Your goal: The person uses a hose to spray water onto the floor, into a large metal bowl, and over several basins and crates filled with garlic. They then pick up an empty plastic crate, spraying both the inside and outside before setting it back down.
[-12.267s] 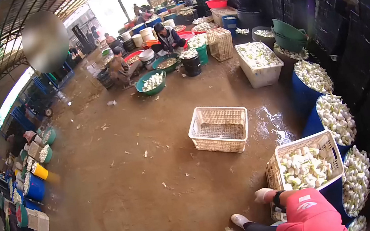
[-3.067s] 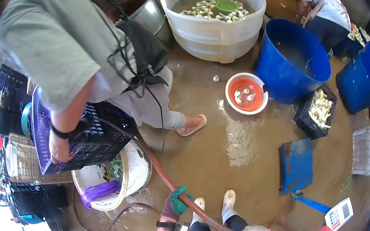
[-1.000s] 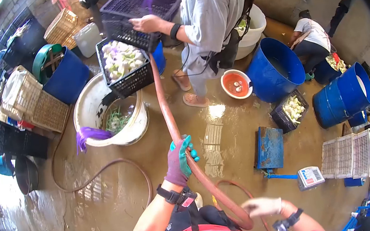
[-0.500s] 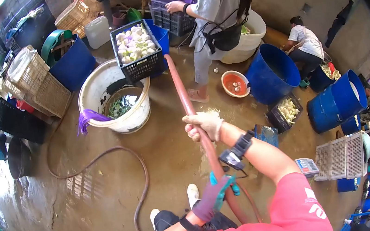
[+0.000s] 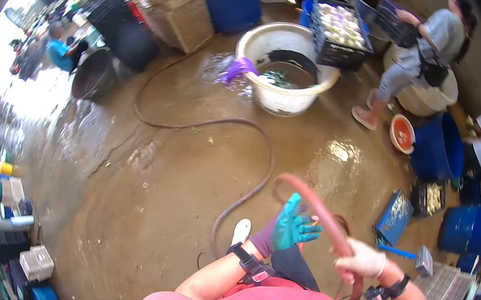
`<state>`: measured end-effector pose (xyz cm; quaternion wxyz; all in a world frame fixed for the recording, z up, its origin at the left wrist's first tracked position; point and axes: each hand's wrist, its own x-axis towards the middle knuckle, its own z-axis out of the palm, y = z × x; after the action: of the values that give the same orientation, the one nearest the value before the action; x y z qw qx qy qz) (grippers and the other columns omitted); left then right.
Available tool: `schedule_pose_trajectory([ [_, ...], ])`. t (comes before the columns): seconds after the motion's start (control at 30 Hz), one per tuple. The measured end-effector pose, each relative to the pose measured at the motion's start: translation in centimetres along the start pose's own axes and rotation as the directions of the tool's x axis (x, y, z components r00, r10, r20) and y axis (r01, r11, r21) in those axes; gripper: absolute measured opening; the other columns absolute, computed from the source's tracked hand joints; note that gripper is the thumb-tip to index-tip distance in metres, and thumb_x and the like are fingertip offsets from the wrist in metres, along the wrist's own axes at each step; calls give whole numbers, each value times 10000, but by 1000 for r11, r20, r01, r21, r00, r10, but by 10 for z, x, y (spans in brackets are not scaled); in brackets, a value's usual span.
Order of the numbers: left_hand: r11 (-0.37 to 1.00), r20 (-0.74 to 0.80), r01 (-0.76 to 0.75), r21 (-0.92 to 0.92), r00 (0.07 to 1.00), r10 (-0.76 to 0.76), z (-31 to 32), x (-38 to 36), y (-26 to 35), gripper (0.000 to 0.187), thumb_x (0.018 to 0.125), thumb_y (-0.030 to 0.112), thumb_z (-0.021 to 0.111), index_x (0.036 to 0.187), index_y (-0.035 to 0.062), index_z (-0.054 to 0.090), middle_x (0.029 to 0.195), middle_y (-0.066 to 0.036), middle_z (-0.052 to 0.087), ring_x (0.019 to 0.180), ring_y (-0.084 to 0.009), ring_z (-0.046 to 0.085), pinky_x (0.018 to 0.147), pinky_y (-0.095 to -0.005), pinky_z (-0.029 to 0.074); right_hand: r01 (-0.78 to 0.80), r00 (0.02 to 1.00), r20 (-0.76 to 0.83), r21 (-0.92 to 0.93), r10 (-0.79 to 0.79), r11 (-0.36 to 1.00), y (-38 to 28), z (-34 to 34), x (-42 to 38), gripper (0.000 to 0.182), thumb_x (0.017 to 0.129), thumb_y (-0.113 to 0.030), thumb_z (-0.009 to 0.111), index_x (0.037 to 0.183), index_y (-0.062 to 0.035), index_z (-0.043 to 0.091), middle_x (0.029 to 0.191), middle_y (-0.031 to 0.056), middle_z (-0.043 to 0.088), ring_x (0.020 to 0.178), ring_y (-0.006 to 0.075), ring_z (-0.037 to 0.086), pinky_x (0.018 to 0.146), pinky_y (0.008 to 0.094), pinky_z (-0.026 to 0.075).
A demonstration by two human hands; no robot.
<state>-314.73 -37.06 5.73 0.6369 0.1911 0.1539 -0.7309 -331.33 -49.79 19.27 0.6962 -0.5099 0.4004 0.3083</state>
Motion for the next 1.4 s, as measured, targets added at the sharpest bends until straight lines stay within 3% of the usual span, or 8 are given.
schedule_pose_trajectory([
  [0.17,824,-211,-454,-339,890,403,-82,-64,33,348,828,440,564,875,101,505,882,-155,590,834,-293,600,789,-442,503,81,967,256,-267,-10,960,18,52,58,360,770,-71,578,1087,-14,416,615,43,497,476,114,491,444,273,412],
  [0.23,662,-304,-665,-346,747,592,-115,-104,45,327,801,340,630,884,67,472,839,-132,571,798,-298,588,746,-441,511,31,946,314,-351,86,936,2,81,72,338,767,-112,597,1059,-23,451,711,58,534,577,128,534,531,270,447],
  [0.33,378,-447,-879,-290,474,759,-167,-193,95,241,815,276,614,842,89,464,772,-99,555,746,-236,574,722,-352,519,232,923,380,-671,57,705,-21,120,93,351,759,-208,627,1049,-51,506,858,31,553,825,134,522,757,266,433],
  [0.57,250,-615,-954,-162,296,731,-234,-308,185,237,798,296,631,805,113,480,739,-76,538,691,-211,553,651,-341,490,212,924,364,-744,118,634,-74,188,165,387,753,-223,653,1066,-54,500,832,-2,542,784,92,504,716,254,437],
  [0.67,252,-570,-956,-150,292,768,-283,-363,256,244,805,315,628,760,147,457,634,4,451,521,-137,477,452,-276,428,319,919,393,-769,16,554,-111,259,214,411,753,-245,655,1103,-89,508,894,44,593,840,140,554,755,286,447],
  [0.8,319,-617,-948,-5,254,745,-301,-447,335,226,817,292,619,752,163,445,624,42,436,487,-81,438,439,-242,408,303,941,338,-846,2,439,-166,355,251,368,769,-241,610,1103,-127,505,859,117,597,808,234,587,719,339,458],
  [1.1,149,-490,-986,81,91,867,-314,-570,496,151,841,198,580,885,171,438,644,40,421,490,-78,438,431,-243,398,442,891,410,-882,-195,162,-295,463,367,241,733,-226,602,922,-97,528,743,160,592,693,339,589,622,388,465],
  [1.4,126,-654,-978,164,-12,756,-417,-650,669,161,833,204,592,809,169,437,608,43,439,469,-87,439,421,-250,399,407,908,415,-837,-61,365,-435,577,506,294,718,-234,603,970,-96,542,809,141,606,765,271,599,691,345,465],
])
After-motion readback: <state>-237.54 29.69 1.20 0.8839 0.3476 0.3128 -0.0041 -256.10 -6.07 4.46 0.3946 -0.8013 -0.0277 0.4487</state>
